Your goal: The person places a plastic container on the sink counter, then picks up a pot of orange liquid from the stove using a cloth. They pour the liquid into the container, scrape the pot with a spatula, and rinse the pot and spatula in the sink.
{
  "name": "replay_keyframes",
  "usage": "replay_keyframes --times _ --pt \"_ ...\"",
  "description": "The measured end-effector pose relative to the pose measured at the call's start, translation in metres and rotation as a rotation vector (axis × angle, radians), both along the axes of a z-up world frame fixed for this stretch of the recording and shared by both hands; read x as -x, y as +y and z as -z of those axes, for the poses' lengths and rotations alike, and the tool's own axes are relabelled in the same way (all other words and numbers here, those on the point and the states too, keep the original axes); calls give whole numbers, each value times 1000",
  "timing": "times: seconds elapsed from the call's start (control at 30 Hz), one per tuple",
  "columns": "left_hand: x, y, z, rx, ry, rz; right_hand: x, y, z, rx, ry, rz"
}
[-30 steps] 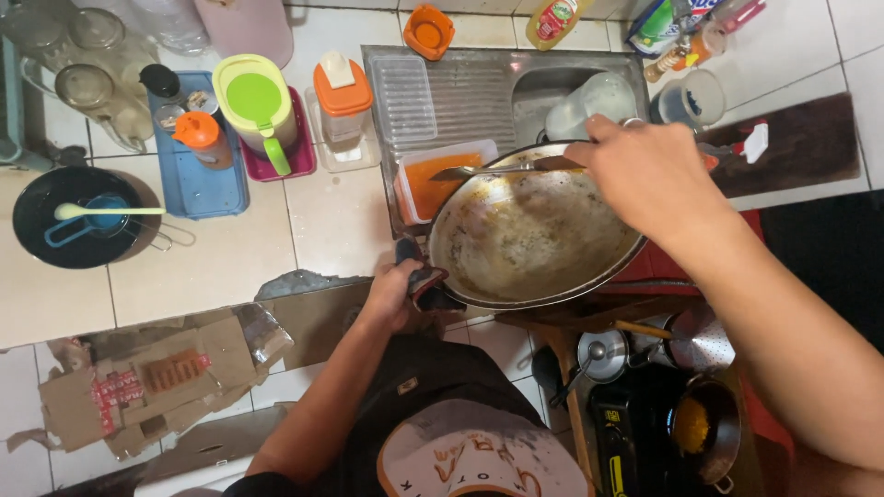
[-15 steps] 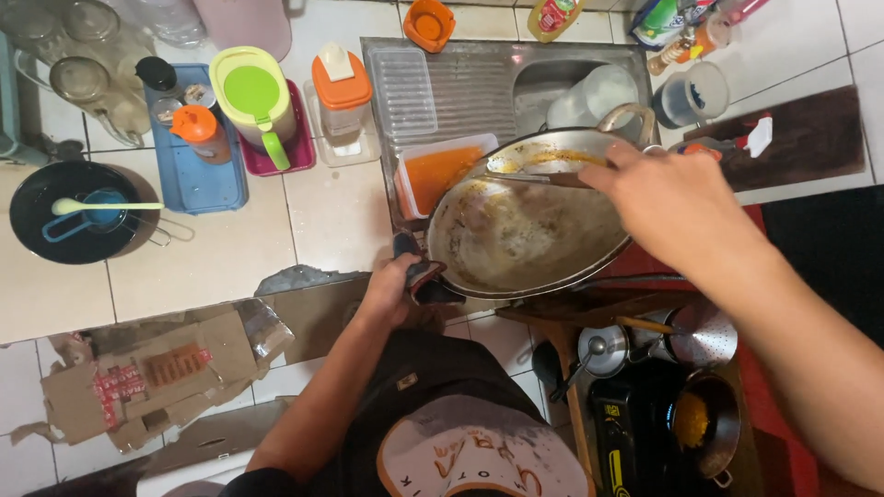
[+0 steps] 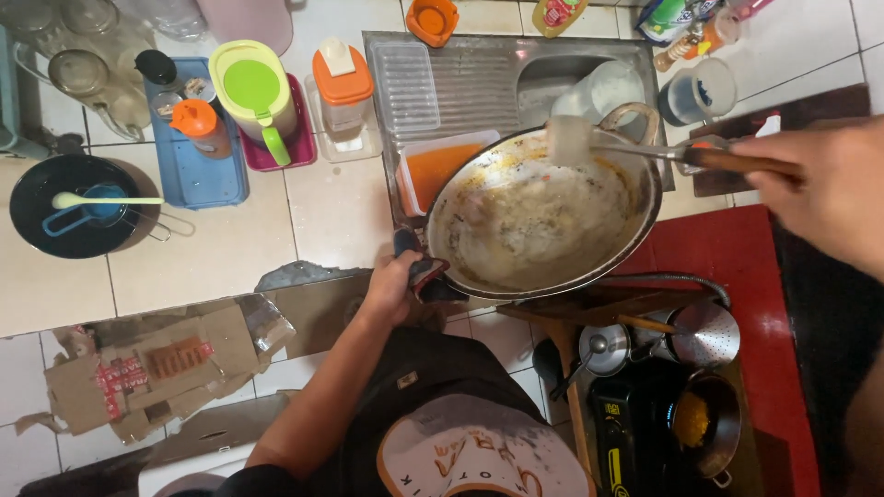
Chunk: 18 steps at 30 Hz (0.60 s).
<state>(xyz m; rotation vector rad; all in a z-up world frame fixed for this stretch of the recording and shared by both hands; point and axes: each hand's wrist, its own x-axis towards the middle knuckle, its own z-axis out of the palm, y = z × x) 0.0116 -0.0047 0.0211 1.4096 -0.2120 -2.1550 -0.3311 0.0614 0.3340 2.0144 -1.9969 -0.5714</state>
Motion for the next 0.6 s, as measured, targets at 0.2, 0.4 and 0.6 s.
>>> replay_keyframes --times 0.2,0.4,0.6 --pt "1 1 -15 49 39 -44 33 30 3 13 -279 53" --pt "-6 -3 -26 -30 22 13 -74 -26 -8 -378 487 340" --pt "-1 3 -23 6 -121 66 -106 -56 -13 -473 266 372"
